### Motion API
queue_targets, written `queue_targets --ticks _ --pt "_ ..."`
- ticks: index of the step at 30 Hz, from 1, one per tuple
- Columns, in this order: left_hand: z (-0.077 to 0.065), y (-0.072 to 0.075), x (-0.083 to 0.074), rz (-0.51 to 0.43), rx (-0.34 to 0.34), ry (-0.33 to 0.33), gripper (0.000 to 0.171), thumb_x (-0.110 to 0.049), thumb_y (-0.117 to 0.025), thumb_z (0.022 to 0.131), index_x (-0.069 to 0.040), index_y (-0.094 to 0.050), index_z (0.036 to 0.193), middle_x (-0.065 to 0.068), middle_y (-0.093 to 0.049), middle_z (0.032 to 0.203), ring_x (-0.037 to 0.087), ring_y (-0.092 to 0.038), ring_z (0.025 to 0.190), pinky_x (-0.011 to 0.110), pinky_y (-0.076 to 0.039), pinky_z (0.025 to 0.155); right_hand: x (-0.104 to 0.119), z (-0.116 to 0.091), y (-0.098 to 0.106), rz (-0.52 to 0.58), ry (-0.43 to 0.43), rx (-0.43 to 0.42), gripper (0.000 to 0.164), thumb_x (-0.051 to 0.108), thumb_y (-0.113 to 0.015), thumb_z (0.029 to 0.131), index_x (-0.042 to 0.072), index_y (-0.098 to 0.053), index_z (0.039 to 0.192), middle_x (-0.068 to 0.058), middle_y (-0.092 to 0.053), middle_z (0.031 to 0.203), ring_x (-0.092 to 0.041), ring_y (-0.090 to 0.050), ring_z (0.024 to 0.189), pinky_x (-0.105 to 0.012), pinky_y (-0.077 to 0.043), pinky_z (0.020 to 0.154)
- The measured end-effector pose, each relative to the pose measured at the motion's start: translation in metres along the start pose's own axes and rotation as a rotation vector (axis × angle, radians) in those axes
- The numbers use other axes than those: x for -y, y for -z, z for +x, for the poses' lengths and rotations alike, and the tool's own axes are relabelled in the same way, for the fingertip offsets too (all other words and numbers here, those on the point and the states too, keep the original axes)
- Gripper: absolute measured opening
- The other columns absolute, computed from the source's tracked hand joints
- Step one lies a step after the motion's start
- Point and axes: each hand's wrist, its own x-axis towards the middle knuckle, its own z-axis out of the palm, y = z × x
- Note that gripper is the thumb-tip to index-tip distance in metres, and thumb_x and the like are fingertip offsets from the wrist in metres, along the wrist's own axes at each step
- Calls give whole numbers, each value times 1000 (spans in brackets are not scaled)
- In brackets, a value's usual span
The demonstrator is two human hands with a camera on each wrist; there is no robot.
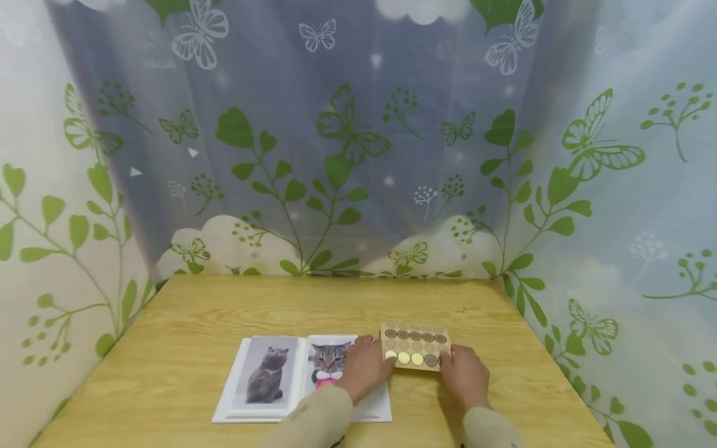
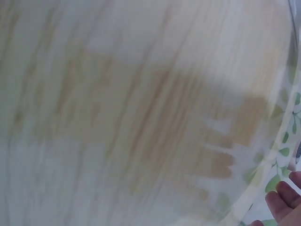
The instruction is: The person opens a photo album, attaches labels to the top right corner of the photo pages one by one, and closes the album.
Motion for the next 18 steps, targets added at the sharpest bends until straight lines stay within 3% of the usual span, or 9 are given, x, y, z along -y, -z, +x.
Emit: queue_targets --ticks 10,18 --pt "5 10 15 -119 -66 26 48 -33 -67 91 7 -62 119 18 -63 104 32 -58 101 47 -50 87 18 -2 -4 128 -5 -23 51 28 -44 103 -12 -50 134 -36 -48 136 -54 -43 127 -66 -35 104" --pt "6 13 23 -241 -45 81 56 -30 -66 92 9 -55 129 23 -62 113 36 -57 107 50 -49 94 27 -4 -10 154 4 -33 51 27 -46 103 -12 -49 135 -35 -47 137 -53 -42 128 -65 -34 105"
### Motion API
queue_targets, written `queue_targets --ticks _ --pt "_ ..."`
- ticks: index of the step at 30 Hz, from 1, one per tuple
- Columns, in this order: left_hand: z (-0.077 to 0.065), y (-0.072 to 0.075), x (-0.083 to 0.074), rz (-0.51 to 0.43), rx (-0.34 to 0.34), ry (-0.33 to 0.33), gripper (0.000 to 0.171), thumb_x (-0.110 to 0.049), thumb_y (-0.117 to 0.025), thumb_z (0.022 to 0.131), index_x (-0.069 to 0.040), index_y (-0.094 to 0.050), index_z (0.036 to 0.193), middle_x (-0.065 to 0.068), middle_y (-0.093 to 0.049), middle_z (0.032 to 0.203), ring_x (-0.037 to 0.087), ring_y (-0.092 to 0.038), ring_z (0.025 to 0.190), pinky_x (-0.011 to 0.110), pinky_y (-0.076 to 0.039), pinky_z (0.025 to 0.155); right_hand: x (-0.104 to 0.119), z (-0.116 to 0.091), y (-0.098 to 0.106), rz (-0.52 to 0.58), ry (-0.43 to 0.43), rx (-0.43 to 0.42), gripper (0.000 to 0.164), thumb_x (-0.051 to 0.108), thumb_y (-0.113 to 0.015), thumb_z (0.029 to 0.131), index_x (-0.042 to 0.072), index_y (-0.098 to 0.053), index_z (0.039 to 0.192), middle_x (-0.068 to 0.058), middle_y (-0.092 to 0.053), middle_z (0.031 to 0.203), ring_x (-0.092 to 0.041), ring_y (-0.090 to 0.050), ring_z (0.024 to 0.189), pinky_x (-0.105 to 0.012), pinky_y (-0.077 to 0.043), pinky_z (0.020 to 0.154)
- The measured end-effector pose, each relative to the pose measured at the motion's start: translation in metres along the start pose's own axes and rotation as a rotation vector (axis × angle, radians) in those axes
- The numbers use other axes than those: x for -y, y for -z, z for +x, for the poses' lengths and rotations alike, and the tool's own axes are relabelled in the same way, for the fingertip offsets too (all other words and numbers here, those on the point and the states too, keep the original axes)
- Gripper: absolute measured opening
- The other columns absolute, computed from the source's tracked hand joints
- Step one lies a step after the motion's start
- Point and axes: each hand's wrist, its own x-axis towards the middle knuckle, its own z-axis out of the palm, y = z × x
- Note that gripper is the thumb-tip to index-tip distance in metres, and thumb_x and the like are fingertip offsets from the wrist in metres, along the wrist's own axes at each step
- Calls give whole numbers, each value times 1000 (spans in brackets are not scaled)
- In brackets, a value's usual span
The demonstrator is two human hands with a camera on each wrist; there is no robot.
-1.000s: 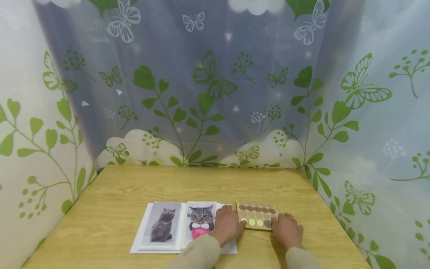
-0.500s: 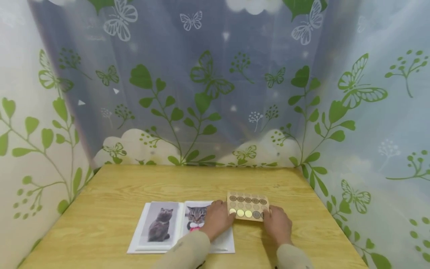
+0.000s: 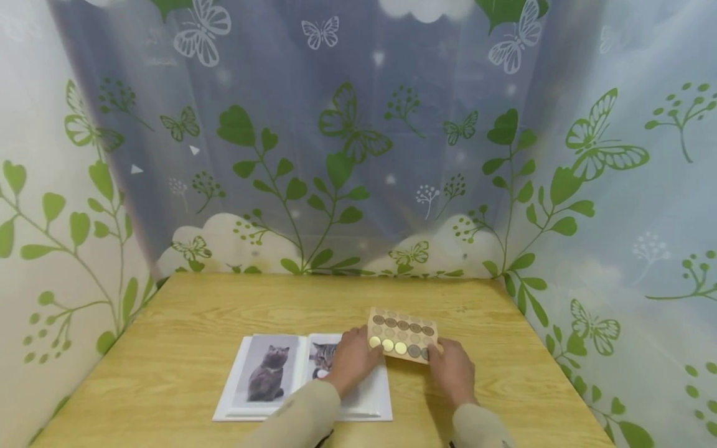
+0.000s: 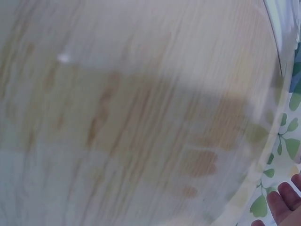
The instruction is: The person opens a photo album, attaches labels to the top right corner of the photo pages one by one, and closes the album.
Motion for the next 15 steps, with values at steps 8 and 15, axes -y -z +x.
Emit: queue_targets --ticks 8,15 --pt "-1 4 3 -168 27 62 65 -28 -66 93 11 -44 140 30 -56 130 44 -53 121 54 -43 104 6 -1 -3 32 -16 -9 51 28 -45 104 -11 -48 137 -34 -46 138 -52 -41 129 -63 -34 106" --pt "1 4 6 -294 42 123 70 -25 -67 90 8 -39 146 27 -53 138 42 -51 127 52 -39 108 11 -4 -5 56 -25 -14 52 29 -46 104 -9 -47 139 -33 -46 139 -51 -43 128 -63 -39 103"
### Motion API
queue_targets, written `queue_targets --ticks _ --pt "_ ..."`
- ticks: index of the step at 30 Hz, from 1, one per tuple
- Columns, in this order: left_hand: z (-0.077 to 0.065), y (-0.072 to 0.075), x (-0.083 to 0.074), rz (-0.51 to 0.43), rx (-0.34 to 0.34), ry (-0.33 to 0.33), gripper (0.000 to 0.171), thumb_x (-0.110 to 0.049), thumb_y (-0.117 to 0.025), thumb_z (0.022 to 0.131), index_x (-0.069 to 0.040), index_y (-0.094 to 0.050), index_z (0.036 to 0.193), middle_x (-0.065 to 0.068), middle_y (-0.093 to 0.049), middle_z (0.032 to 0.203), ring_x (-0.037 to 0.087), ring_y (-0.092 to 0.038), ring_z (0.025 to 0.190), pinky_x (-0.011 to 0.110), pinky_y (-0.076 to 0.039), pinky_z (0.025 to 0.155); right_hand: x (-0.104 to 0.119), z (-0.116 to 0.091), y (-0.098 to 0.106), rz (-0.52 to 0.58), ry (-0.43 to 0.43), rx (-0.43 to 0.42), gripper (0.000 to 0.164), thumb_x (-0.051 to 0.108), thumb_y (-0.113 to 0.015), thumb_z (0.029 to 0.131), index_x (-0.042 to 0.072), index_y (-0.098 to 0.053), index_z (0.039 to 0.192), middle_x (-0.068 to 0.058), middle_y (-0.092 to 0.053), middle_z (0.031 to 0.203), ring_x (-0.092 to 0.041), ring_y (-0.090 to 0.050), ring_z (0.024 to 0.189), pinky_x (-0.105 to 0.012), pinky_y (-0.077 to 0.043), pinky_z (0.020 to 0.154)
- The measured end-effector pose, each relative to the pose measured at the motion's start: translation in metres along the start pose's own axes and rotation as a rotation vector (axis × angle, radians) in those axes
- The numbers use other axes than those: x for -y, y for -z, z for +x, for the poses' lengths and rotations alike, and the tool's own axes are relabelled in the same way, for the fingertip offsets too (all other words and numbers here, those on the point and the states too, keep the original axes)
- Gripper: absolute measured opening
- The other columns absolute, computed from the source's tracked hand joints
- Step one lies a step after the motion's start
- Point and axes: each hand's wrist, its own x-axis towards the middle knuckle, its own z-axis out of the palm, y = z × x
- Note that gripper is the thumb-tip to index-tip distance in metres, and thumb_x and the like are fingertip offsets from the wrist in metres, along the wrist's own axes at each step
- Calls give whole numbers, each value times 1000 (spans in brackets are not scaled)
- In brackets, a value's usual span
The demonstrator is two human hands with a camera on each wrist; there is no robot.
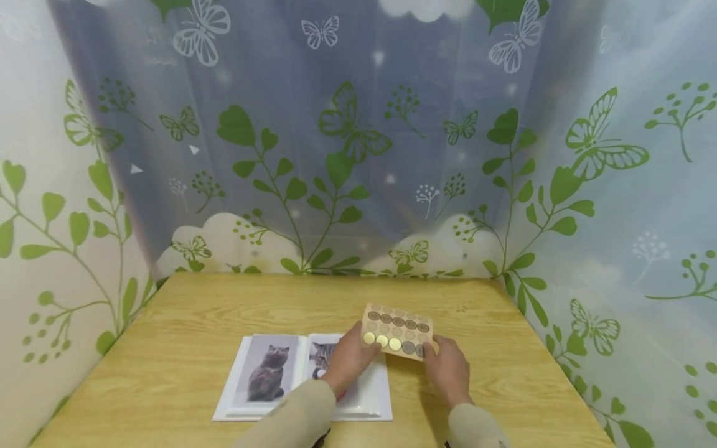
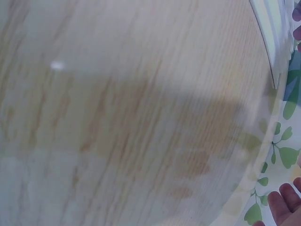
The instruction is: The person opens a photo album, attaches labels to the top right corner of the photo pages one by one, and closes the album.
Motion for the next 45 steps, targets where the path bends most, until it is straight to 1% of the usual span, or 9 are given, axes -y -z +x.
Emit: queue_targets --ticks 10,15,20,25,29,32,35,38,45 --pt "-3 2 3 -110 -21 -26 70 -15 -70 86 8 -40 145 26 -54 137 43 -51 127 52 -38 109 4 0 -2 21 13 -26 50 27 -48 103 -9 -47 139 -32 -53 134 -48 -50 122 -61 -43 98" --pt "-2 3 3 -159 -27 -5 62 -11 -72 86 3 -46 141 23 -61 130 40 -56 121 51 -42 106 5 -1 -2 59 4 -49 48 24 -49 102 -8 -48 138 -28 -64 117 -39 -64 102 -53 -52 84" --pt "2 2 3 -224 -63 -22 52 -5 -72 84 0 -54 133 18 -65 122 37 -60 115 49 -46 101 6 -1 -2 86 -8 -69 47 22 -51 101 -8 -49 138 -22 -67 108 -28 -64 87 -43 -54 71" --pt "2 4 -1 -375 -68 79 65 -3 -72 84 3 -44 143 24 -60 127 38 -59 116 51 -44 104 9 -2 -4 129 -28 -89 47 22 -52 101 -6 -49 139 -19 -68 106 -24 -61 80 -34 -50 63" --pt "4 4 -4 -566 -76 178 72 -1 -70 84 6 -36 146 20 -65 112 25 -65 92 41 -54 87 12 -3 -4 158 -34 -102 48 22 -52 101 -6 -48 140 -19 -68 106 -23 -60 80 -31 -49 62" --pt "5 2 -8 -696 -83 198 57 1 -69 84 10 -48 136 12 -69 95 16 -64 77 31 -56 72 15 -4 -5 174 -36 -117 48 22 -52 101 -7 -48 140 -20 -67 106 -24 -61 82 -33 -50 64" --pt "4 1 -12 -769 -85 190 32 -1 -70 86 7 -62 117 6 -71 83 17 -66 74 26 -54 67 18 -5 -6 179 -37 -133 49 23 -52 102 -7 -47 140 -21 -67 107 -25 -60 83 -35 -51 67" --pt "0 0 -15 -813 -79 180 18 -3 -69 88 1 -67 106 3 -71 78 21 -68 76 28 -54 68 21 -6 -7 183 -41 -147 49 24 -52 102 -7 -47 140 -22 -66 109 -26 -60 84 -36 -51 69" --pt "-3 -1 -18 -967 -58 221 23 -9 -70 90 0 -66 111 6 -72 88 22 -69 85 41 -55 84 23 -7 -8 186 -44 -173 48 23 -51 102 -8 -49 139 -22 -67 107 -26 -61 83 -38 -51 69"
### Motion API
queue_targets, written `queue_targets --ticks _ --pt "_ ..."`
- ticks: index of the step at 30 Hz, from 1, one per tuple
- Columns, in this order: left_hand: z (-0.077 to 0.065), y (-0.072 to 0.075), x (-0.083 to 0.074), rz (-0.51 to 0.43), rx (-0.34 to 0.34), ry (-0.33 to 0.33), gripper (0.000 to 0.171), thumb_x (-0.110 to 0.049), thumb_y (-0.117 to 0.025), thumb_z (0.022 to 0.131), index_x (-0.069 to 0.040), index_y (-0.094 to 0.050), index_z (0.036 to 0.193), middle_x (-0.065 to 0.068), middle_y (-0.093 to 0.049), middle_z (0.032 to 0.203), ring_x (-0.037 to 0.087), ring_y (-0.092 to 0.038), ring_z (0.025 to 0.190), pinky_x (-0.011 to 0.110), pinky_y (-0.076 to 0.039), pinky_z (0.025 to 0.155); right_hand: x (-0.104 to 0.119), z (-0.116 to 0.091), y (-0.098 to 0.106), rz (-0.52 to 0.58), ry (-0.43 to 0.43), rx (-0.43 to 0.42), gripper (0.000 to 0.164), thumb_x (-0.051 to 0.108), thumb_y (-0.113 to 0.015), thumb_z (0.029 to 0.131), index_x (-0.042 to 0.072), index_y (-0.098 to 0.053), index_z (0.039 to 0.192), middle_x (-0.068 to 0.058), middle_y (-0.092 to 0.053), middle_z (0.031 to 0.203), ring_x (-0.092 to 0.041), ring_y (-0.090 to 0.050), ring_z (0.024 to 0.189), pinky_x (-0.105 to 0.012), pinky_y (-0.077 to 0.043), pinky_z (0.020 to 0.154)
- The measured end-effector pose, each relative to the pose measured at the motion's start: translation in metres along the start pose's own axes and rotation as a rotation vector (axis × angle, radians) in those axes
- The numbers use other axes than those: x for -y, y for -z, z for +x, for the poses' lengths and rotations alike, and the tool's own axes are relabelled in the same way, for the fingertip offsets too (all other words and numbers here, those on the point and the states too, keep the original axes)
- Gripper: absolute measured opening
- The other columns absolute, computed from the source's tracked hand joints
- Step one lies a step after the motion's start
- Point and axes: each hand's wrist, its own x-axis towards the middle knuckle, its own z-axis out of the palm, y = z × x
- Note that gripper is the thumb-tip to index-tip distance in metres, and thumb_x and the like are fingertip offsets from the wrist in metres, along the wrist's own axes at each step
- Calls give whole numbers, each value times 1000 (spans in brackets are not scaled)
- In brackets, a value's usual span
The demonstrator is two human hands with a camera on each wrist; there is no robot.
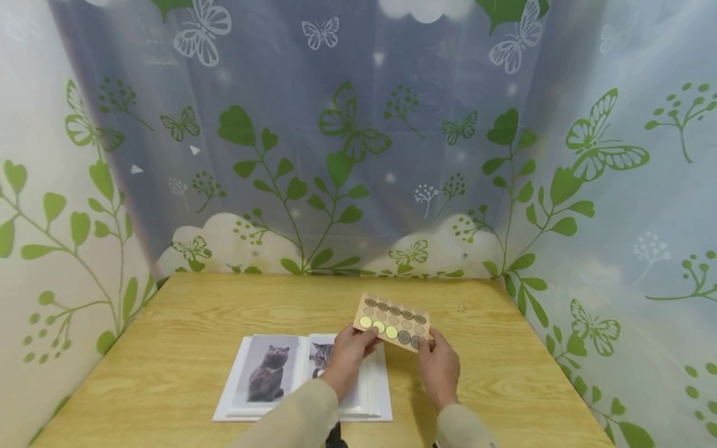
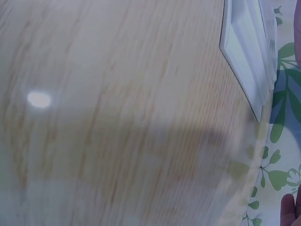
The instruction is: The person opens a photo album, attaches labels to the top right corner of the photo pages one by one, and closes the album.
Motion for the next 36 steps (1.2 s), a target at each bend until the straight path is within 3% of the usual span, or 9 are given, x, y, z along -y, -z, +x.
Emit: queue_targets --ticks 3,15,22,25,27,32,36 --pt "0 -2 2 -33 3 15 25 -9 -70 90 1 -65 113 6 -72 93 21 -68 87 40 -55 86 1 -1 -1 -2 0 -11 47 23 -51 102 -8 -49 138 -21 -68 106 -26 -61 82 -36 -49 68" --pt "-9 -14 9 7 32 -37 16 -7 -67 92 7 -68 101 10 -72 85 16 -69 77 32 -57 74 15 -11 -10 68 8 -63 47 23 -52 102 -6 -48 139 -20 -68 106 -26 -61 81 -32 -49 65" --pt "-10 -10 8 18 22 -32 18 -7 -64 94 8 -68 102 11 -72 83 15 -69 75 25 -56 69 15 -17 -15 105 38 -63 49 22 -55 101 -6 -46 141 -22 -66 116 -31 -64 97 -43 -54 78" --pt "-8 -7 10 36 13 -29 17 -6 -65 94 9 -67 101 15 -72 82 16 -69 74 29 -57 70 12 -18 -15 55 113 -86 45 20 -58 100 -5 -53 136 -23 -61 122 -36 -61 106 -52 -51 86" --pt "-7 -5 11 56 7 -33 18 -7 -65 93 10 -67 100 17 -72 83 17 -70 75 32 -58 71 10 -17 -15 -21 209 -111 38 19 -62 98 -3 -60 129 -23 -61 123 -39 -60 110 -57 -47 91" --pt "-6 -4 9 90 9 -22 15 -7 -66 93 8 -68 95 18 -72 82 15 -69 73 34 -58 72 10 -11 -15 -209 475 -175 23 16 -74 89 3 -73 108 -15 -69 110 -38 -65 101 -60 -41 95" --pt "-5 -3 12 108 28 -12 12 -7 -66 92 5 -70 90 17 -73 81 15 -69 72 28 -55 68 10 -9 -17 -290 584 -182 17 17 -79 84 8 -76 99 -9 -72 99 -33 -66 93 -58 -41 94"
